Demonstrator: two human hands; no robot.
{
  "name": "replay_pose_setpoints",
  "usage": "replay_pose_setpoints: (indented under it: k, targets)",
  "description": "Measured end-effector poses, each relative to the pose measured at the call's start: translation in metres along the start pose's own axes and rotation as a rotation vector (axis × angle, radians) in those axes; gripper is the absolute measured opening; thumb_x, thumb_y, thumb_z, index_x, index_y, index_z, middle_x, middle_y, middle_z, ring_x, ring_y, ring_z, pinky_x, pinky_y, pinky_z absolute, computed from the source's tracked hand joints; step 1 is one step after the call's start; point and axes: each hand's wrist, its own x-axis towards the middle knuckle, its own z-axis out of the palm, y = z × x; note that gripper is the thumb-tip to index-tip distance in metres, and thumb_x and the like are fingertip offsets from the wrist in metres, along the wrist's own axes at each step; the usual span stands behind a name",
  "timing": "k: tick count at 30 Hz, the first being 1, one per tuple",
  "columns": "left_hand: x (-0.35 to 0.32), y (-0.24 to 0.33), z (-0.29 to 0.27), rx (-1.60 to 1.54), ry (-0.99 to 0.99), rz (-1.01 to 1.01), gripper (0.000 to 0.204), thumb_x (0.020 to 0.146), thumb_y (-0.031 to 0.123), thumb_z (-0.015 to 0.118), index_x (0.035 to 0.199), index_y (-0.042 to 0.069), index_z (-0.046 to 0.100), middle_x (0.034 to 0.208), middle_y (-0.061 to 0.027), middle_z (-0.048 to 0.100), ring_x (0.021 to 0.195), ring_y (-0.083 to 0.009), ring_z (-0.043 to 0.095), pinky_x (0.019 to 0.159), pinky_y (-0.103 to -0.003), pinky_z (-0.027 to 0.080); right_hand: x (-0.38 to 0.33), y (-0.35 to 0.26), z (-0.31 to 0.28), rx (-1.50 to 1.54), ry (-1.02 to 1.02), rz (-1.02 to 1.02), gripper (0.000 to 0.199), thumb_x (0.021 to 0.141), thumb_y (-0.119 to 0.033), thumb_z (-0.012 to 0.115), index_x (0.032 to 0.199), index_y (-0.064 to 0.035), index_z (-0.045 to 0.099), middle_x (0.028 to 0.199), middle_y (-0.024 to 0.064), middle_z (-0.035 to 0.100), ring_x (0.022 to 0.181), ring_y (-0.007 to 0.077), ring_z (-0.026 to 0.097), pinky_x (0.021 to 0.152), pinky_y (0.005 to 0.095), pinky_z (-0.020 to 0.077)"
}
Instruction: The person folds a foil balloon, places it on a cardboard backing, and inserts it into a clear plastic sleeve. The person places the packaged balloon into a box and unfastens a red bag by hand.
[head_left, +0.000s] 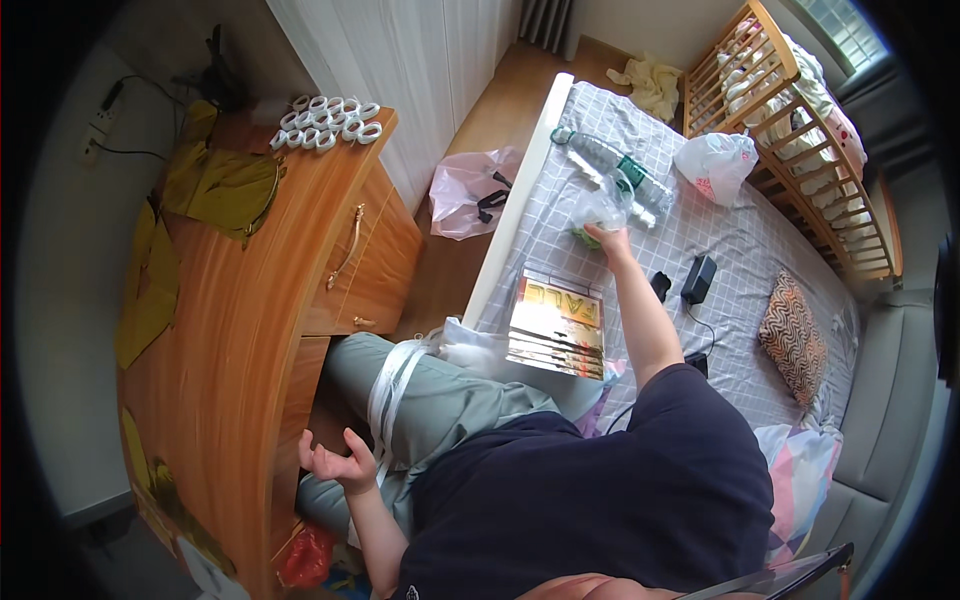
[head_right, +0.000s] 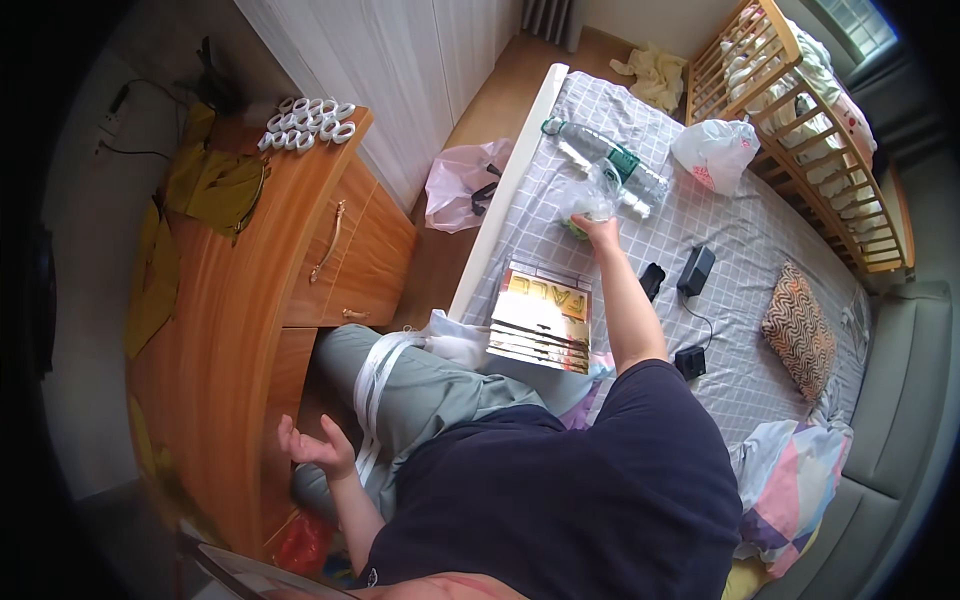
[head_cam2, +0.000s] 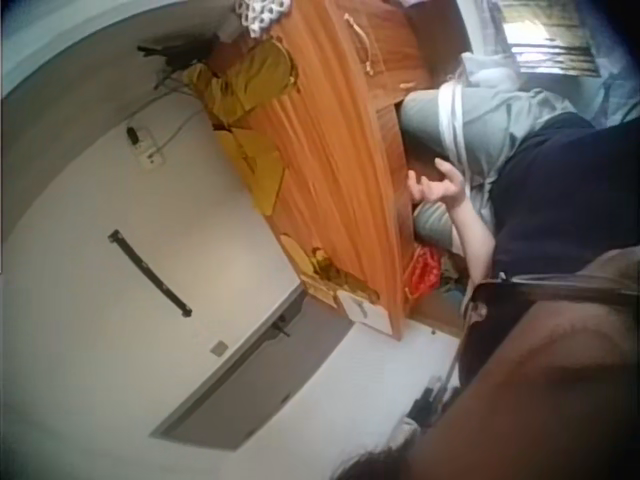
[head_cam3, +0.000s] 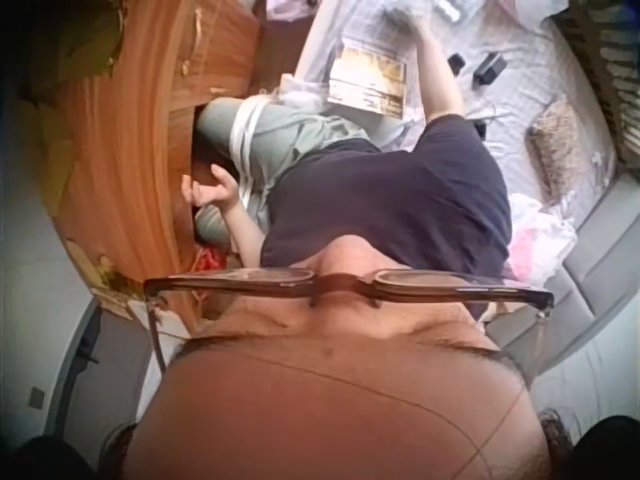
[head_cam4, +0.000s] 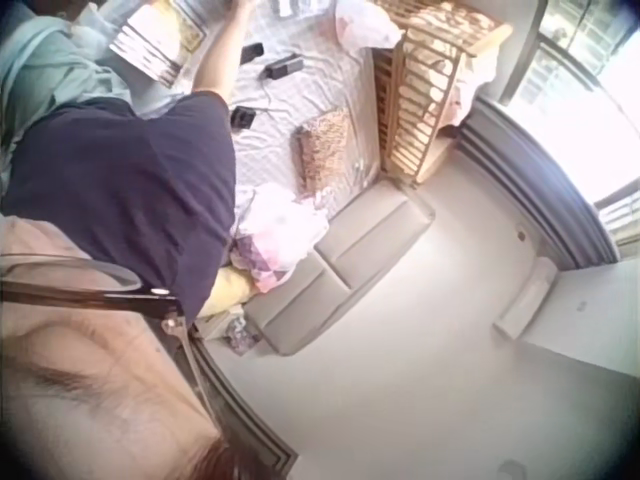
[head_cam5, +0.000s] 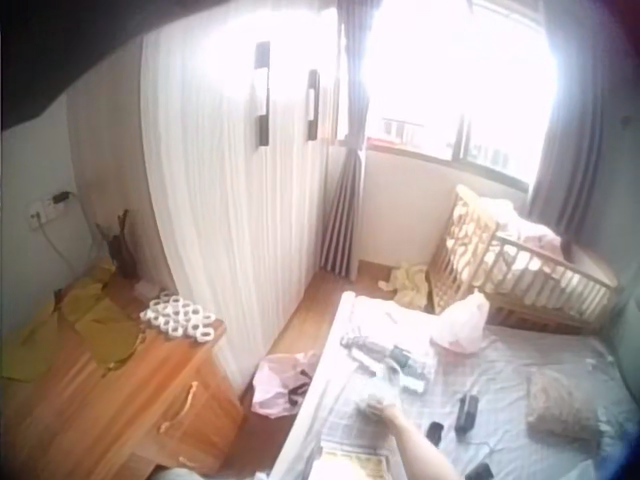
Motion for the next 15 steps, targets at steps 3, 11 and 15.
replay_pose_setpoints:
  k: [3, 11, 15]
  targets:
    - [-0.003, 0.003, 0.002, -0.014, 0.001, -0.068, 0.057, 0.091, 0.000, 0.067, 0.134, 0.006, 0.031, 0.140, -0.0270, 0.038, 0.125, -0.0383, 0.044, 0.110, -0.052, 0.042, -0.002, -0.007, 0.026, -0.159, 0.208, -0.144, 0.079, 0.071, -0.016, 0.093, 0.138, -0.0005, 0.053, 0.130, 0.0099, 0.065, 0.113, 0.0253, 0.064, 0.097, 0.0391, 0.0510]
    - [0.019, 0.038, 0.007, -0.224, -0.325, -0.199, 0.068, 0.085, 0.004, 0.076, 0.141, 0.001, 0.038, 0.139, -0.0189, 0.047, 0.121, -0.0330, 0.053, 0.107, -0.046, 0.045, -0.101, -0.059, 0.072, 0.285, -0.447, -0.290, 0.086, 0.069, -0.008, 0.092, 0.142, -0.0042, 0.048, 0.128, 0.0129, 0.065, 0.117, 0.0247, 0.064, 0.100, 0.0372, 0.0526]
    - [0.066, 0.069, 0.027, -0.922, -0.496, -0.679, 0.107, 0.077, 0.019, 0.092, 0.159, 0.004, 0.025, 0.154, -0.0176, 0.044, 0.136, -0.0320, 0.050, 0.111, -0.044, 0.044, -0.223, -0.153, 0.108, -0.094, -1.022, -0.545, 0.086, 0.070, -0.015, 0.094, 0.144, -0.0042, 0.051, 0.137, 0.0099, 0.062, 0.127, 0.0232, 0.060, 0.108, 0.0382, 0.0488]
